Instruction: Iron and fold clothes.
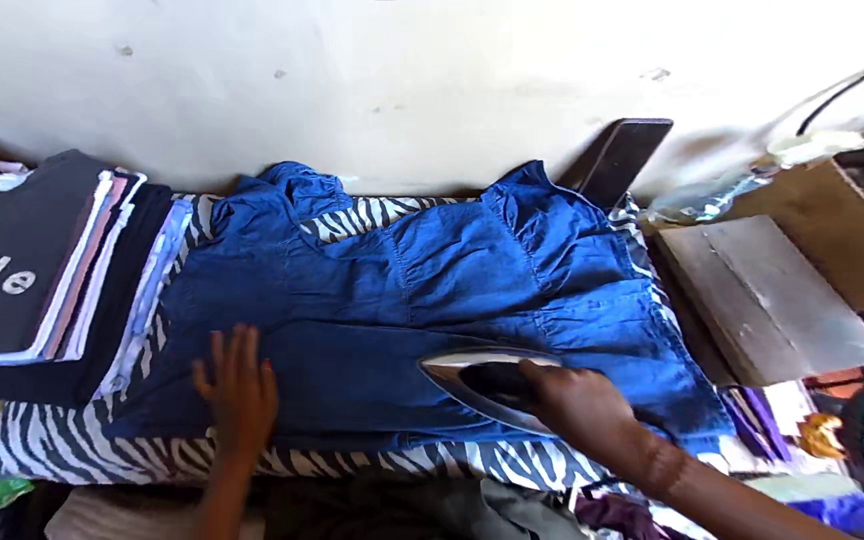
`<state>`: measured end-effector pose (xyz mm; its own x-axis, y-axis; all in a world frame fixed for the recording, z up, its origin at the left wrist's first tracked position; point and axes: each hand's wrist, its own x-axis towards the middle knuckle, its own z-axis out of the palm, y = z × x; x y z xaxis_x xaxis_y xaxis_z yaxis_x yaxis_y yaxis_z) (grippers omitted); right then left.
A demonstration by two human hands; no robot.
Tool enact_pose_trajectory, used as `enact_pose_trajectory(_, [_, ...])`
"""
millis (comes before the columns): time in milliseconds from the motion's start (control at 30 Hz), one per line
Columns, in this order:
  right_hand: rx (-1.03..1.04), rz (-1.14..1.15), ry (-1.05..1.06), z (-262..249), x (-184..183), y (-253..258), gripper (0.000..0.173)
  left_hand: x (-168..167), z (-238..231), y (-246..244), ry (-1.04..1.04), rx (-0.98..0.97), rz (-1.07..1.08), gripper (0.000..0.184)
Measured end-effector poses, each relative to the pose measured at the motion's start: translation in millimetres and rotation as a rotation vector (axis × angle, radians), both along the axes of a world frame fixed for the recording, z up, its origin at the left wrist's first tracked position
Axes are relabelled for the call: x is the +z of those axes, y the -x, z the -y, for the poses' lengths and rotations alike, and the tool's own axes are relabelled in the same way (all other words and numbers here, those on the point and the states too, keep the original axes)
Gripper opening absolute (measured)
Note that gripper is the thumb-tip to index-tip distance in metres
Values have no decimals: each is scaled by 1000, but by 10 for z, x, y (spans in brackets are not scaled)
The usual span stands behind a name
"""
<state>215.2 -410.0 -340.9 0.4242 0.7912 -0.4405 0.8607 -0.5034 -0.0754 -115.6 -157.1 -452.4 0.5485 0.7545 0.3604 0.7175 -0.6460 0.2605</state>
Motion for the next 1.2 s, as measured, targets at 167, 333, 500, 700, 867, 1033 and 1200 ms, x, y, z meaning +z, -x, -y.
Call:
enact_pose_trajectory(167, [-3,-117,129,-81,85,-119,34,112,1213,-1200,1,-458,232,22])
enact_pose_trajectory(333, [-229,53,-24,773,164,-808,32,-144,1825,-1881,7,-737,84,28])
enact_pose_trajectory(500, [-414,-8,-142,1237,-104,-998,36,170,1573,-2075,491,-790,254,16])
enact_pose_trajectory(700, [-332,-29,-84,952,136,-990,61,1005,563,-753,800,-491,1134,45])
enact_pose_trajectory(867, [-104,-46,-211,154,551,-615,73,649,40,550,1090,-90,1748,54])
enact_pose_trajectory(1033, [227,0,-478,-878,720,330,68,192,-257,930,922,298,1398,50])
enact_pose_trajectory(1200, [396,-208,-45,-1994,625,1678,61,108,-526,1060,596,334,710,51])
